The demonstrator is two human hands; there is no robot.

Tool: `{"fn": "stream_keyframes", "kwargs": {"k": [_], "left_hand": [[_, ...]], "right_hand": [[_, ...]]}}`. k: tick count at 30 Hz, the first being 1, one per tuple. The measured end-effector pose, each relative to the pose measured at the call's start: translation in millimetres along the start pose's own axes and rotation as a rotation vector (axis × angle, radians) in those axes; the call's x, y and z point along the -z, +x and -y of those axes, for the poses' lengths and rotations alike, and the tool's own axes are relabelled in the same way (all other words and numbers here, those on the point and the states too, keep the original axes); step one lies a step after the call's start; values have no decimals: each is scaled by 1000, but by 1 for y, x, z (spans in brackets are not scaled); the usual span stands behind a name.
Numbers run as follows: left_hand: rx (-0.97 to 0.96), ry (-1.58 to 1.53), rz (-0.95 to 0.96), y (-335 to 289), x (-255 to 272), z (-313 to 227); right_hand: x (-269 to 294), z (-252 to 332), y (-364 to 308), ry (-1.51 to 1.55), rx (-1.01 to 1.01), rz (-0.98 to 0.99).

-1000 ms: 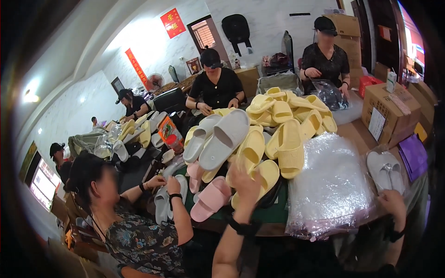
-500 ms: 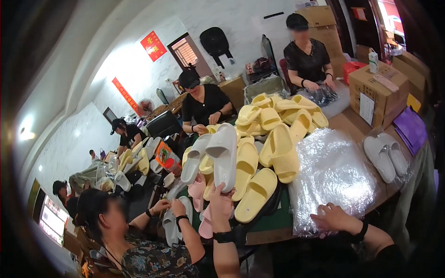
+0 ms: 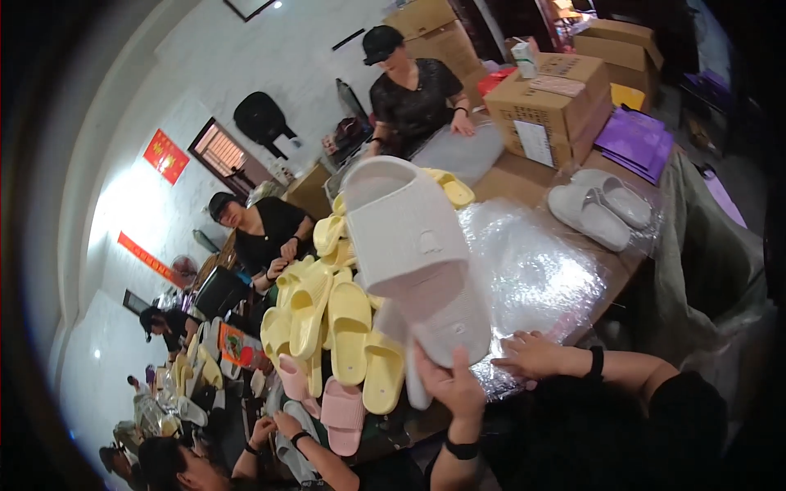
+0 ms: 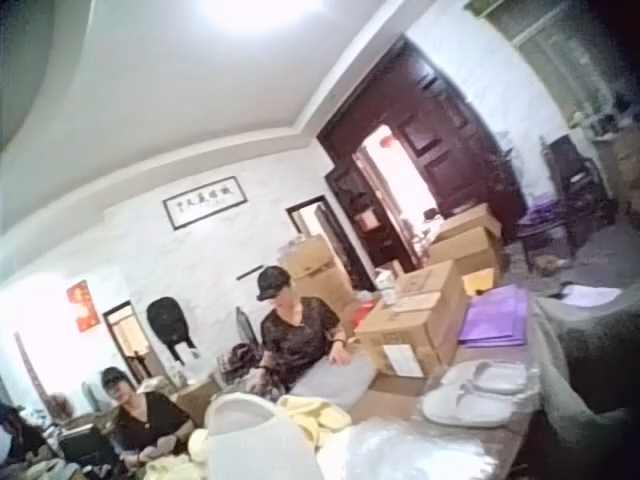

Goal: Packing various colored slippers into plastic bags and placing them into a large collection bag.

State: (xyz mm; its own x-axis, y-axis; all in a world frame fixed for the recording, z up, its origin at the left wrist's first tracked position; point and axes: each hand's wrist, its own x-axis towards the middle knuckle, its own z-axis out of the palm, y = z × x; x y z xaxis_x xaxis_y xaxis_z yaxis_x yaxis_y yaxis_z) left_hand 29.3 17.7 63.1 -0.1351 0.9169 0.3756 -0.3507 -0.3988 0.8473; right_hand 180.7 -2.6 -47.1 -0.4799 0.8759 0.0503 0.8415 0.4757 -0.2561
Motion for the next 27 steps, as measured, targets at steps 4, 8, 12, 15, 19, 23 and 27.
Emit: {"fn": "stream_keyframes", "kwargs": {"k": [4, 8, 12, 15, 19, 23, 27], "left_hand": [[84, 13, 36, -27, -54, 37], [529, -3, 150, -38, -61, 81], [555, 120, 334, -41, -37, 112], [603, 72, 302, -55, -38, 113], [562, 130, 254, -81, -52, 121], [517, 388, 606, -84, -40, 125], [-305, 1184, 498, -72, -28, 83]], "right_hand": [[16, 5, 0, 127, -158, 184], [4, -2, -19, 717, -152, -177], [61, -14, -63, 713, 48, 306], [88, -39, -77, 938, -474, -232], [59, -89, -67, 889, -869, -861], [20, -104, -37, 691, -730, -1023], [11, -130, -27, 457, -598, -960]]}}
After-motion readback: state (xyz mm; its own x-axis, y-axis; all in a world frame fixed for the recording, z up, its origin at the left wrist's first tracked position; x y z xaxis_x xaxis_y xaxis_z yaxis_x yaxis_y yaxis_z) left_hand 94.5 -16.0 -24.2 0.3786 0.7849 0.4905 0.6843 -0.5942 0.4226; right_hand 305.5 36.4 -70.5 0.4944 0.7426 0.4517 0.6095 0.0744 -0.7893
